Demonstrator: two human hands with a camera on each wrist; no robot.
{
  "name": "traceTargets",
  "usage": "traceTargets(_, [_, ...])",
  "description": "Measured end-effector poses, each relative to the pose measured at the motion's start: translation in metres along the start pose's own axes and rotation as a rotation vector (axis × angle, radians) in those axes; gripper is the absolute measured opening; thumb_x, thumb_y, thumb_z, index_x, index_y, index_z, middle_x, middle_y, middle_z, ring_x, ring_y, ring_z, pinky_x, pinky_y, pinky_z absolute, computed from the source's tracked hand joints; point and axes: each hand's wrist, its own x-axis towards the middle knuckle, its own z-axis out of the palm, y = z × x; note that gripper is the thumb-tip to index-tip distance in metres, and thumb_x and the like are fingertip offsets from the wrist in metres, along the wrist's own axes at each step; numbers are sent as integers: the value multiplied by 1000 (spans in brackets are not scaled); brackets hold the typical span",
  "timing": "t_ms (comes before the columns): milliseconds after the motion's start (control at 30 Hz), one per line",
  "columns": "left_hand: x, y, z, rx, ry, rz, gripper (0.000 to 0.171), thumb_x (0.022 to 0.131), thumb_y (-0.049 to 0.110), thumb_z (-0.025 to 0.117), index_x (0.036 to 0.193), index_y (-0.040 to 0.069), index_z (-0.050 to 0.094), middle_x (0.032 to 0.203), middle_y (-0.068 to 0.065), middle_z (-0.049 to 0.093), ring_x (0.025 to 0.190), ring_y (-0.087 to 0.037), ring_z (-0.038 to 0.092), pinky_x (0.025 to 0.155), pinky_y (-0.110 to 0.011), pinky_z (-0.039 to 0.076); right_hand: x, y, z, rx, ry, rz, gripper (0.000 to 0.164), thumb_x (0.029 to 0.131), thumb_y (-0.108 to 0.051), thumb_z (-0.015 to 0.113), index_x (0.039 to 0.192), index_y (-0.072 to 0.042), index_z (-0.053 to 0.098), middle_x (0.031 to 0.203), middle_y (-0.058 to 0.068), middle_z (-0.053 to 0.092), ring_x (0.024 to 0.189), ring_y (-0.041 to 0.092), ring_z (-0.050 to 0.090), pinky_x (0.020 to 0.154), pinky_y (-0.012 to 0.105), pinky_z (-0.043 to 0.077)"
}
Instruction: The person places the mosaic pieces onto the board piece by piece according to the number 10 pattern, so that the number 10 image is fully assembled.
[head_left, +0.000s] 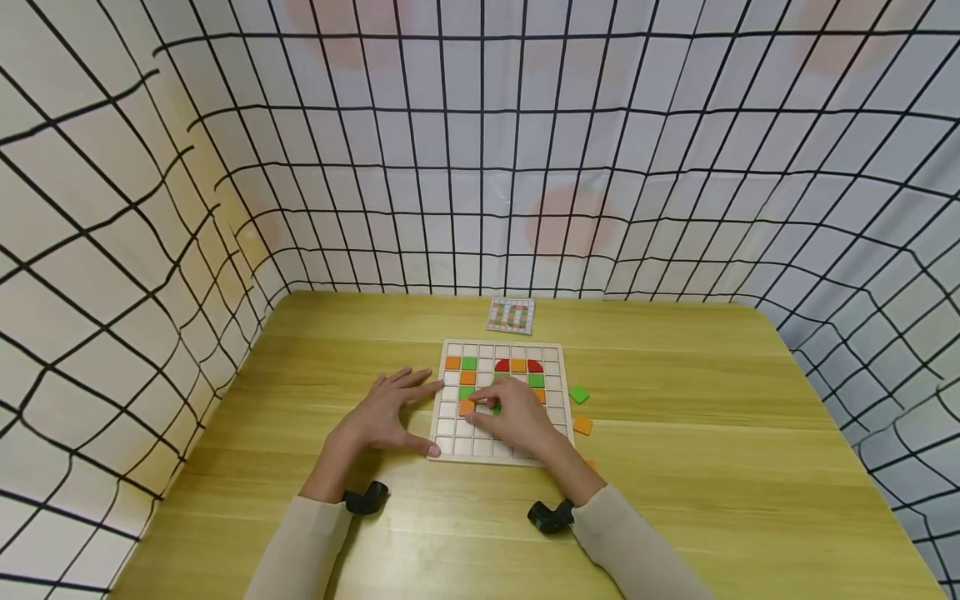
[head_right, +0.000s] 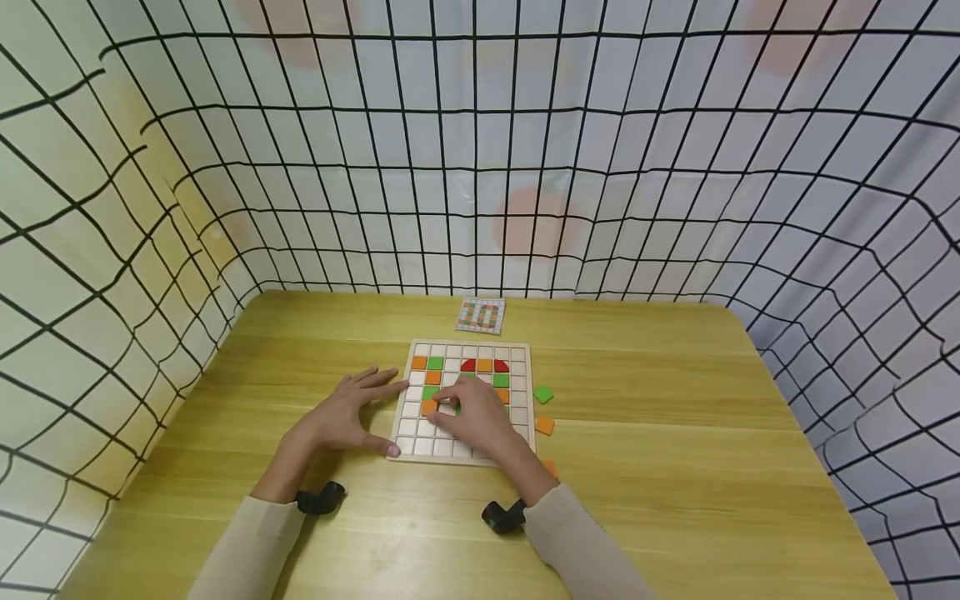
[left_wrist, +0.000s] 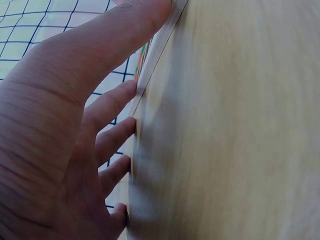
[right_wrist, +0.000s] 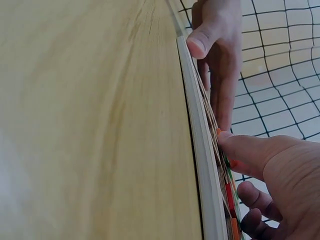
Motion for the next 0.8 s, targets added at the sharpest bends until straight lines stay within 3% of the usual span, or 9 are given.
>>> traceTargets(800, [0,0,0,4,3,0,108,64,73,85,156,32,47,169,-5,32,159,-40,18,124,-72,8,-3,-4,0,-35,-6,12,29,88,-38,81,115,-26,81,79,-7,60,79,11,49,68,28,41])
